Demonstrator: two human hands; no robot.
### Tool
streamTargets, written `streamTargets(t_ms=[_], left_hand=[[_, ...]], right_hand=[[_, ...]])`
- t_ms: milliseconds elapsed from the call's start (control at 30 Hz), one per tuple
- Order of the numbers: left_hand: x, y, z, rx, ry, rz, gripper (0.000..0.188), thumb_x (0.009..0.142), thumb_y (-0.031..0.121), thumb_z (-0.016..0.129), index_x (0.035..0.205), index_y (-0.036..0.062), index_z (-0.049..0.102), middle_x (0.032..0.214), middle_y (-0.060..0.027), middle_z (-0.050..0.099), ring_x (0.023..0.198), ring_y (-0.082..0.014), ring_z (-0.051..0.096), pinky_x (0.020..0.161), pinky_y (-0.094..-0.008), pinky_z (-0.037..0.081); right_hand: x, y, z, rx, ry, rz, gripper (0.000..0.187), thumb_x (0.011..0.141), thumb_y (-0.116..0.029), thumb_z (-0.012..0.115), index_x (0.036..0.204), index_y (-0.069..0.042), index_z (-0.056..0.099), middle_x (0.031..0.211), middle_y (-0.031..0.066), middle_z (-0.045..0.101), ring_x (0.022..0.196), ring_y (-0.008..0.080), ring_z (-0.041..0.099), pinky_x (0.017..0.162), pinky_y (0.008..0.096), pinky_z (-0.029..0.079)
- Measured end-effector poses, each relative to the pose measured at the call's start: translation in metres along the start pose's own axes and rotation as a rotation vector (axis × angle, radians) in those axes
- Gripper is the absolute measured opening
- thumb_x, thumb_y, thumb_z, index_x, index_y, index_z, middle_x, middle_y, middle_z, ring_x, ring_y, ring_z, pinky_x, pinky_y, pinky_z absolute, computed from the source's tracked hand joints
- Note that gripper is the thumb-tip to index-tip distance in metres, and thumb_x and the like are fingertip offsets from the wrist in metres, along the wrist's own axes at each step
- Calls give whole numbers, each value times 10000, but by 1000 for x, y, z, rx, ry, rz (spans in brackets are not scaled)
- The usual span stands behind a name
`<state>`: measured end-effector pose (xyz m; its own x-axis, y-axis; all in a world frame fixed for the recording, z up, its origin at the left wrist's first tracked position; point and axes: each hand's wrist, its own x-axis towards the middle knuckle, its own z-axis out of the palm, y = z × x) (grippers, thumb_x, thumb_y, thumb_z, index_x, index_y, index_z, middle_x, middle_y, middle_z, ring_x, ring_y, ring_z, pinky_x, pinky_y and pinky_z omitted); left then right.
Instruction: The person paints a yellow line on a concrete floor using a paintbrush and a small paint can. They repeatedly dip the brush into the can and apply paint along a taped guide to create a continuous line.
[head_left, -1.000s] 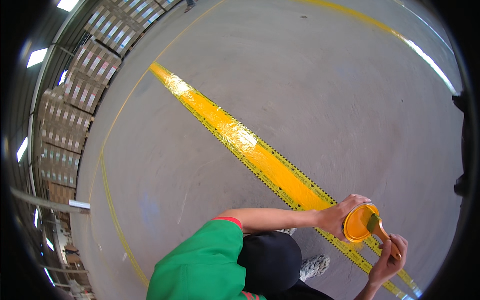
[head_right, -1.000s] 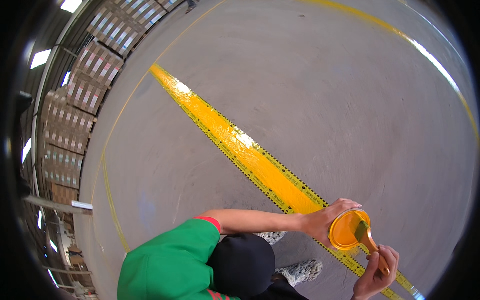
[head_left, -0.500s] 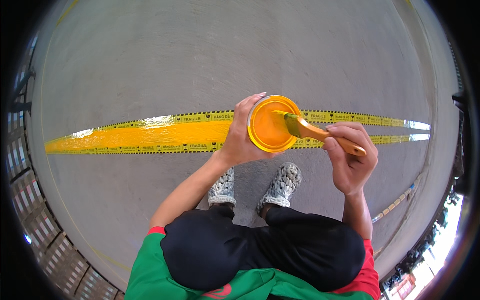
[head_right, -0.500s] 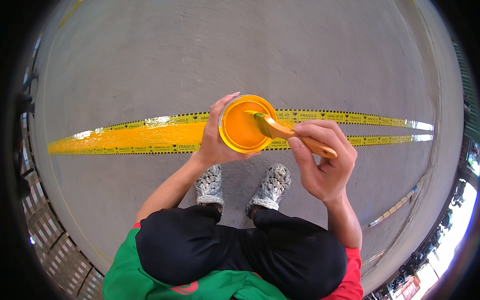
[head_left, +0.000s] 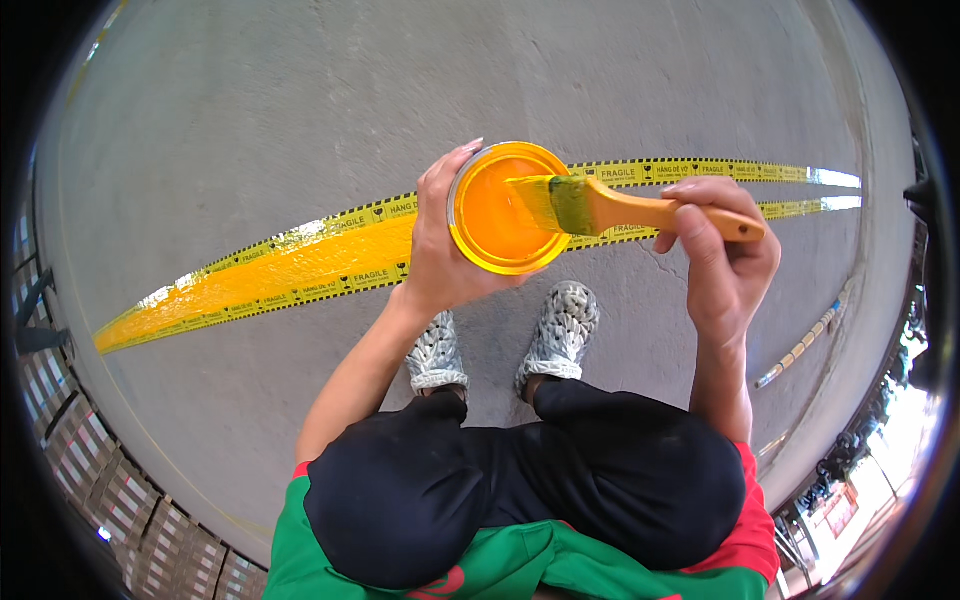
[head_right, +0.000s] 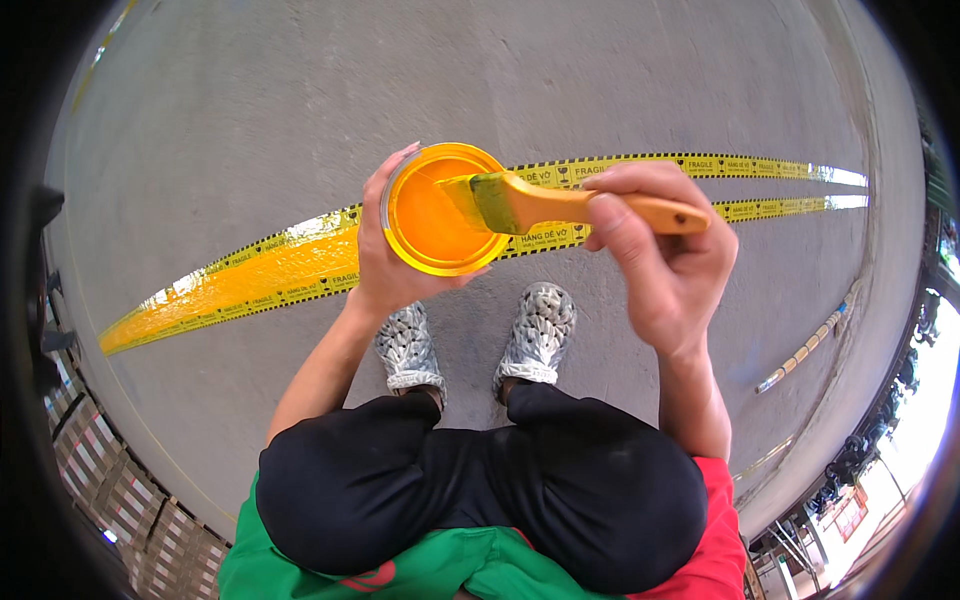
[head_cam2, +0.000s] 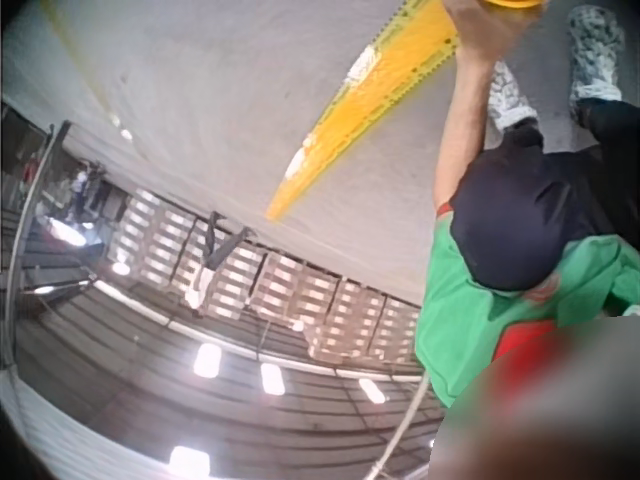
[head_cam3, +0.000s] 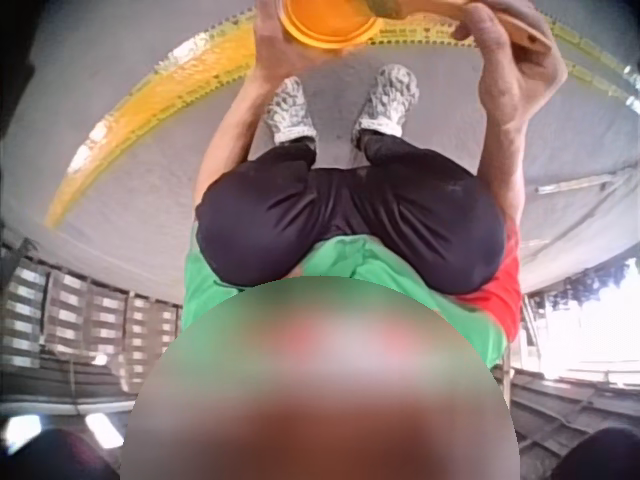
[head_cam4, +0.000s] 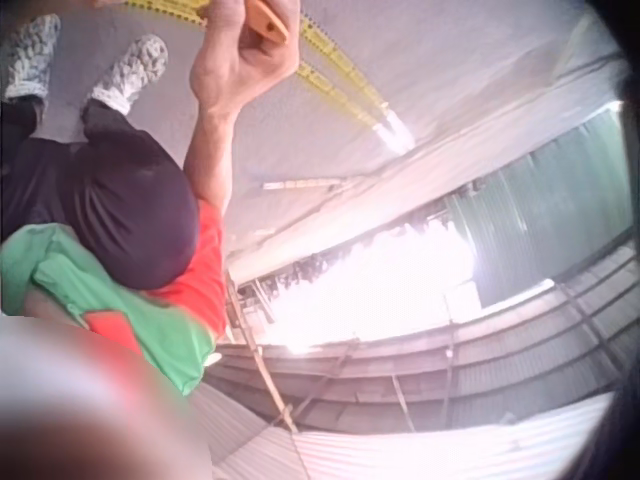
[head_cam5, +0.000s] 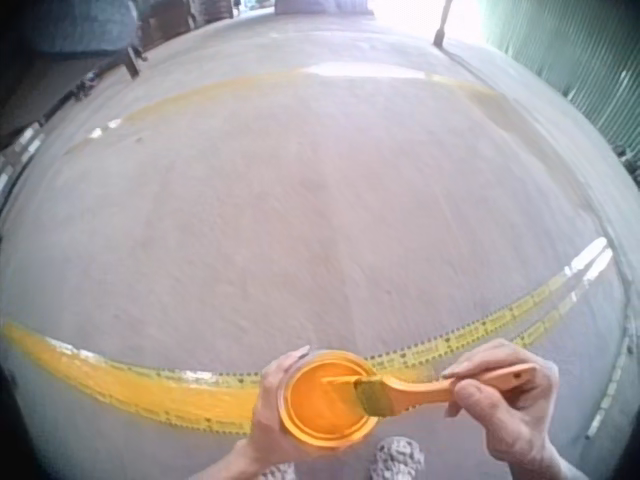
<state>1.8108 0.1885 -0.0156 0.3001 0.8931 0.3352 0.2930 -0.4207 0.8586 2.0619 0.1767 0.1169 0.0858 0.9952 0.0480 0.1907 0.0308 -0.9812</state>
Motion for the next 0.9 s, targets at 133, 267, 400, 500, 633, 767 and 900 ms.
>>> streamTargets(t_ms=[133, 267, 400, 500, 633, 767, 900], left_hand=[[1, -1, 3, 18, 5, 26, 1237, 560, 259, 1014, 1520, 37, 266, 1510, -193, 401, 1331, -305, 534, 1140, -414, 459], [2, 3, 5, 47, 5, 43, 1230, 553, 269, 1018, 1514, 33, 287, 1497, -189, 416, 1338, -308, 521, 1138, -418, 450], [2, 7, 7, 47, -5, 50, 1236, 543, 277, 1023, 1512, 31, 297, 1488, -187, 426, 1344, -310, 510, 1135, -422, 442], [0, 7, 8, 14, -2, 24, 1225, 551, 264, 1019, 1512, 32, 297, 1496, -190, 419, 1341, -305, 515, 1137, -421, 445], [-1, 6, 6, -23, 16, 10, 1218, 569, 233, 1011, 1522, 36, 277, 1503, -195, 413, 1336, -304, 529, 1131, -419, 461], [1, 5, 6, -51, 16, -14, 1228, 575, 217, 1007, 1530, 39, 257, 1504, -192, 418, 1334, -306, 538, 1124, -418, 473], [1, 7, 6, -37, 20, -18, 1238, 571, 215, 1009, 1533, 43, 250, 1508, -185, 423, 1338, -303, 535, 1127, -412, 470]], right_hand=[[0, 5, -3, 92, 58, 101, 157, 955, -79, 688, 1062, 36, 699, 916, 95, 714, 699, 99, 637, 616, 209, 495], [-4, 7, 10, -108, 46, 124, 169, 941, -88, 713, 1053, 36, 693, 912, 91, 720, 694, 88, 640, 621, 205, 510], [-2, 7, 22, -240, 7, 29, 168, 935, -86, 726, 1045, 35, 689, 861, 54, 699, 681, 74, 625, 621, 195, 506], [-2, 3, 17, -191, 38, 22, 153, 926, -46, 722, 1054, 31, 690, 842, 56, 702, 684, 71, 631, 611, 185, 506], [-9, -4, 4, -75, 42, 24, 156, 930, -21, 711, 1076, 33, 693, 1008, 137, 725, 780, 111, 662, 677, 229, 537], [-16, 3, 6, -126, -45, -145, 211, 882, 24, 742, 1087, 39, 697, 1063, 180, 728, 875, 202, 714, 768, 292, 571], [-20, 10, 14, -292, -115, -302, 259, 827, 41, 782, 1076, 34, 710, 1034, 182, 741, 945, 251, 734, 816, 309, 574]])
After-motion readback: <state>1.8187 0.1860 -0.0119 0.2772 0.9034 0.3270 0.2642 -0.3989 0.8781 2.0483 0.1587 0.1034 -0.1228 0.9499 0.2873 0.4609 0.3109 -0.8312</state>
